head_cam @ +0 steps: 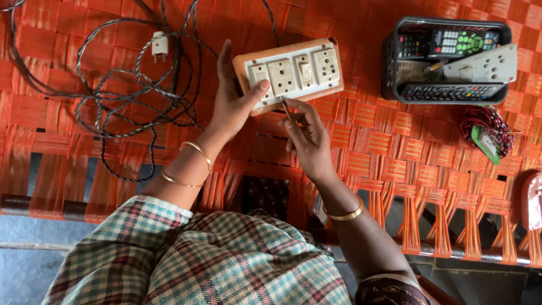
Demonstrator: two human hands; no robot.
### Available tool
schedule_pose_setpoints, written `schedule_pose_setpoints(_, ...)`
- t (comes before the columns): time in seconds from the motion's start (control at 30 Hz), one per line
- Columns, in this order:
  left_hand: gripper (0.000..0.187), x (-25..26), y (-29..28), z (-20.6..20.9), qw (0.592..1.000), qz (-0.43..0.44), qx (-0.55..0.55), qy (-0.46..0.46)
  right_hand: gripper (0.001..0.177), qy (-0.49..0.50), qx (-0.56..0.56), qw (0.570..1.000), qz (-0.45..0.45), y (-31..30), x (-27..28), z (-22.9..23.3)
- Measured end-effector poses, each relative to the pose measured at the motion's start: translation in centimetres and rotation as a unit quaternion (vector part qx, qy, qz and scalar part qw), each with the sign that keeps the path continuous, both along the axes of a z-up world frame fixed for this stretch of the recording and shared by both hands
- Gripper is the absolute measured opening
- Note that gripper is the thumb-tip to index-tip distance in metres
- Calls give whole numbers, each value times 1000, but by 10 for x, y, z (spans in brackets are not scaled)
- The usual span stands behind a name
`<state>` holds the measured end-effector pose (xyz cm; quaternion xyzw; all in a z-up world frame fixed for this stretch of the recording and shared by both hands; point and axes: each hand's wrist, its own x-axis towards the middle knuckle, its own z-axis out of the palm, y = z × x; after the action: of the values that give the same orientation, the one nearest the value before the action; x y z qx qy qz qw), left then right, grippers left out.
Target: The person repairs an electrical switchboard by using a screwdriver to tighten internal screws and then reassembling the plastic housing on a woven bed surface.
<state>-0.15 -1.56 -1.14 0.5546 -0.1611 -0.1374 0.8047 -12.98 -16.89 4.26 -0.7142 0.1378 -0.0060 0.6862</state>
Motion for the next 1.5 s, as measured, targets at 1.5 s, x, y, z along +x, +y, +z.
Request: schedule_pose_setpoints(1.5, 86, 1, 24, 61, 858, -28, 351, -375, 72, -148, 194, 968, 60, -17, -11, 0)
